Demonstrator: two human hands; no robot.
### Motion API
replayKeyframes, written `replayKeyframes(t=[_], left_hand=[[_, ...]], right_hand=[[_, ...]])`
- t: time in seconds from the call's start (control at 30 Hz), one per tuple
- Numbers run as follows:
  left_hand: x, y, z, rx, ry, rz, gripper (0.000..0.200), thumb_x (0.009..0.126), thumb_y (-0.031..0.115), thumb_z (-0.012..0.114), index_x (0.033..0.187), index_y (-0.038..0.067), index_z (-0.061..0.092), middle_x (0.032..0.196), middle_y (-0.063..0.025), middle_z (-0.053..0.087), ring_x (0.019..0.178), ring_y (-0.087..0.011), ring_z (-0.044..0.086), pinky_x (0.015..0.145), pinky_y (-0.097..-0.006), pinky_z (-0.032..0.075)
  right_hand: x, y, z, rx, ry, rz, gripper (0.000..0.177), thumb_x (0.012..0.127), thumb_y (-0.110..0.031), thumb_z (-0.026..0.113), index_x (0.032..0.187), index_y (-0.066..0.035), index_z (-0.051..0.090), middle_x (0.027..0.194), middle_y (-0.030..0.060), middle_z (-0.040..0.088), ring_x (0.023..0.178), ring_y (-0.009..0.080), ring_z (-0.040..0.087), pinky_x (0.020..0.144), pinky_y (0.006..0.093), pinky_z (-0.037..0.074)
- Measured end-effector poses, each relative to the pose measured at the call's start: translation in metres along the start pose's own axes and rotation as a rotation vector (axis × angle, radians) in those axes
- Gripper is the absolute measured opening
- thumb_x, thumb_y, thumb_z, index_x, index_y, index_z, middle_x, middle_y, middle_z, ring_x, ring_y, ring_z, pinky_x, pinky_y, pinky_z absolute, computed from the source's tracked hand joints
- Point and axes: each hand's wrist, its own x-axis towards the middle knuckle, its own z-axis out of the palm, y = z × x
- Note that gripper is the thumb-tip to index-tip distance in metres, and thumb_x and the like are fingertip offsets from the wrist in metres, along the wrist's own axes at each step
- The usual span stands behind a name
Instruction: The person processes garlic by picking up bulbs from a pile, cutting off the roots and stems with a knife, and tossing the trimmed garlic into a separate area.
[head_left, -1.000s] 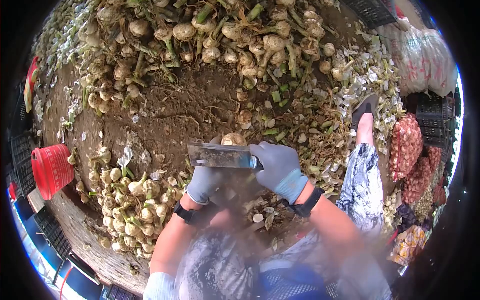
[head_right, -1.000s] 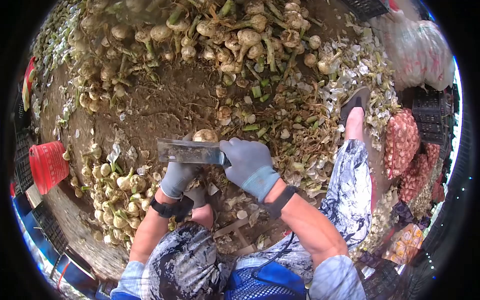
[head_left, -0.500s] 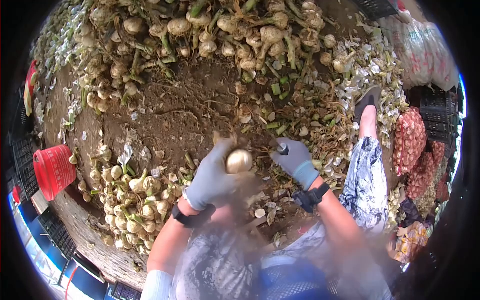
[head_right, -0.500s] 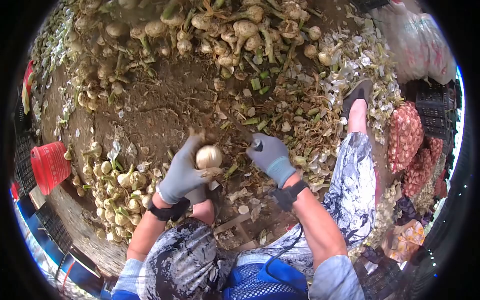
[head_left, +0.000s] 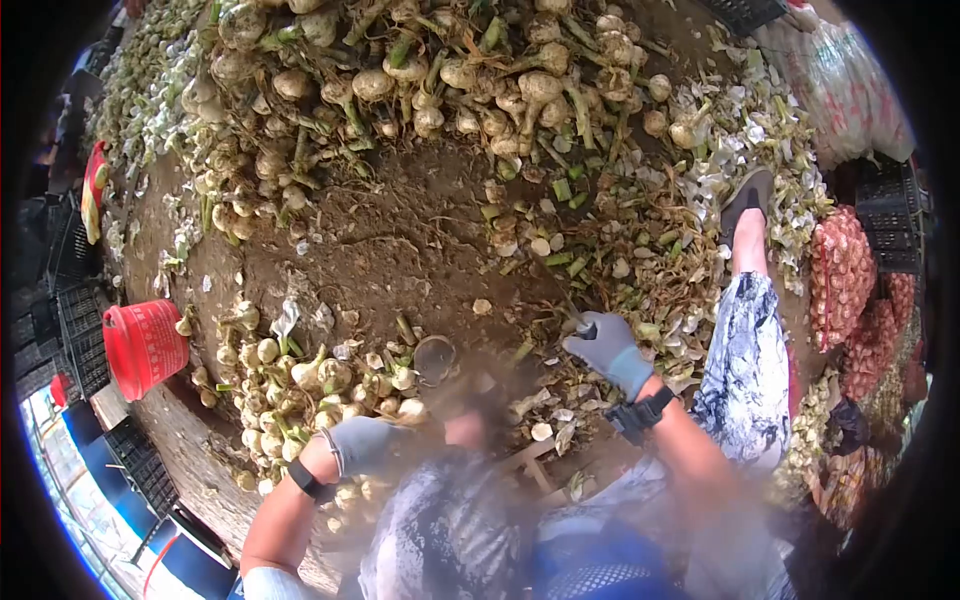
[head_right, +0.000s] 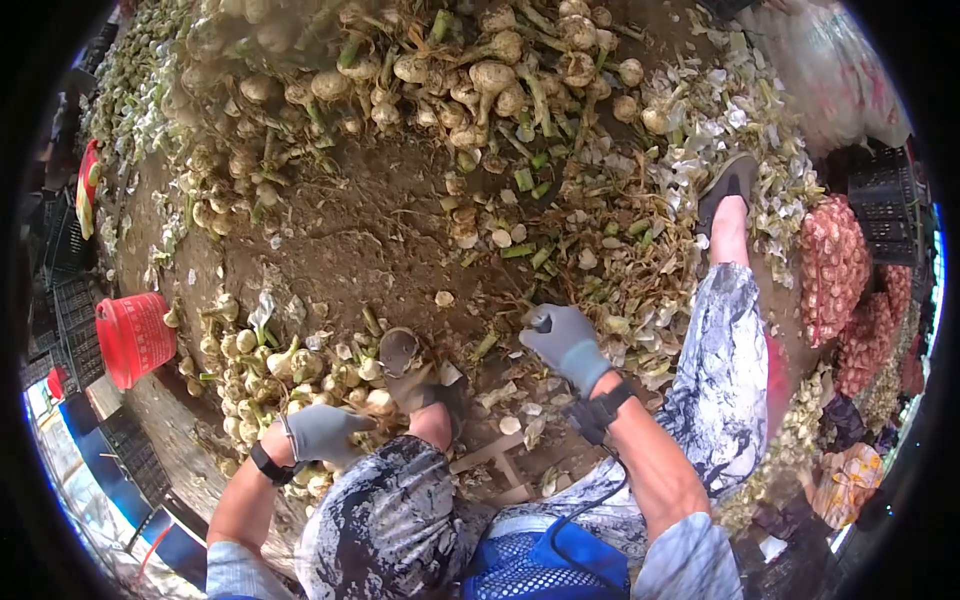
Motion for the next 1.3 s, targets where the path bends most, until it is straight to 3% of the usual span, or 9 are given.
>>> replayKeyframes(t=[0.07, 0.13, 0.2, 0.4, 0.6, 0.87, 1.07, 1.2, 1.3], left_hand=[[0.014, -0.002, -0.029, 0.127, 0.131, -0.395, 0.043, 0.084, 0.022, 0.068, 0.126, 0.014, 0.060, 0.116, -0.0137, 0.065, 0.092, -0.0317, 0.068, 0.078, -0.0403, 0.056], [0.037, -0.008, -0.074, -0.165, 0.793, -0.061, 0.049, 0.086, 0.022, 0.069, 0.132, 0.013, 0.056, 0.118, -0.0177, 0.063, 0.100, -0.0350, 0.066, 0.086, -0.0430, 0.054], [0.062, -0.002, -0.147, 0.210, 1.312, 0.021, 0.050, 0.085, 0.023, 0.071, 0.131, 0.010, 0.055, 0.118, -0.0210, 0.062, 0.109, -0.0390, 0.062, 0.092, -0.0463, 0.051], [0.065, 0.021, -0.372, 1.083, 2.032, 0.104, 0.060, 0.083, 0.051, 0.072, 0.128, 0.015, 0.059, 0.117, -0.0149, 0.063, 0.109, -0.0305, 0.060, 0.087, -0.0389, 0.053], [0.063, 0.035, -0.426, 0.347, 1.352, -0.632, 0.064, 0.082, 0.062, 0.069, 0.127, 0.016, 0.060, 0.116, -0.0135, 0.063, 0.104, -0.0289, 0.062, 0.083, -0.0373, 0.055], [0.131, -0.014, -0.288, 0.333, 1.782, -0.338, 0.037, 0.086, 0.033, 0.070, 0.115, 0.012, 0.062, 0.099, -0.0076, 0.065, 0.091, -0.0196, 0.065, 0.079, -0.0351, 0.055], [0.199, -0.046, -0.132, -0.061, 1.582, -0.149, 0.027, 0.080, 0.014, 0.068, 0.105, 0.007, 0.065, 0.105, -0.0193, 0.065, 0.091, -0.0382, 0.064, 0.080, -0.0445, 0.054], [0.172, -0.034, -0.082, 0.145, 1.497, -0.060, 0.028, 0.082, 0.003, 0.061, 0.108, 0.008, 0.067, 0.106, -0.0160, 0.067, 0.093, -0.0377, 0.065, 0.078, -0.0378, 0.052], [0.163, -0.039, -0.058, -0.351, 1.361, 0.025, 0.041, 0.080, -0.002, 0.057, 0.118, 0.009, 0.066, 0.115, -0.0102, 0.067, 0.101, -0.0260, 0.066, 0.088, -0.0322, 0.050]], right_hand=[[0.002, 0.000, 0.000, 0.107, 0.042, 0.026, 0.031, 0.076, -0.029, 0.077, 0.097, -0.007, 0.074, 0.077, 0.0087, 0.069, 0.072, 0.0188, 0.066, 0.070, 0.0325, 0.052], [0.005, -0.008, -0.006, 0.255, 0.085, 0.034, 0.032, 0.075, -0.027, 0.080, 0.096, -0.004, 0.072, 0.070, 0.0047, 0.065, 0.064, 0.0124, 0.057, 0.062, 0.0295, 0.047], [0.007, -0.004, -0.014, 0.319, 0.070, 0.077, 0.030, 0.078, -0.025, 0.080, 0.097, -0.003, 0.072, 0.069, 0.0001, 0.062, 0.060, 0.0091, 0.052, 0.057, 0.0286, 0.044], [0.005, 0.014, -0.033, 0.494, 0.223, 0.080, 0.030, 0.079, -0.015, 0.079, 0.105, 0.000, 0.072, 0.078, -0.0022, 0.066, 0.067, 0.0064, 0.056, 0.060, 0.0255, 0.045], [0.001, -0.001, -0.054, 0.690, 0.211, 0.231, 0.030, 0.080, -0.011, 0.078, 0.108, 0.000, 0.072, 0.076, -0.0034, 0.066, 0.062, 0.0045, 0.055, 0.058, 0.0213, 0.044], [0.000, -0.019, -0.050, 0.715, 0.217, 0.123, 0.029, 0.080, -0.011, 0.078, 0.106, 0.000, 0.071, 0.067, -0.0043, 0.059, 0.054, 0.0050, 0.051, 0.051, 0.0222, 0.041], [-0.004, -0.020, -0.031, 0.563, 0.242, 0.044, 0.029, 0.080, -0.013, 0.079, 0.105, -0.001, 0.071, 0.069, -0.0063, 0.059, 0.057, 0.0047, 0.051, 0.052, 0.0231, 0.041], [0.002, -0.021, -0.011, 0.553, 0.192, 0.066, 0.031, 0.080, -0.013, 0.079, 0.107, 0.000, 0.070, 0.071, -0.0060, 0.060, 0.059, 0.0038, 0.050, 0.054, 0.0217, 0.041], [0.007, -0.038, 0.000, 0.518, 0.138, 0.055, 0.032, 0.080, -0.014, 0.079, 0.107, 0.000, 0.070, 0.075, -0.0045, 0.062, 0.061, 0.0044, 0.053, 0.056, 0.0203, 0.042]])
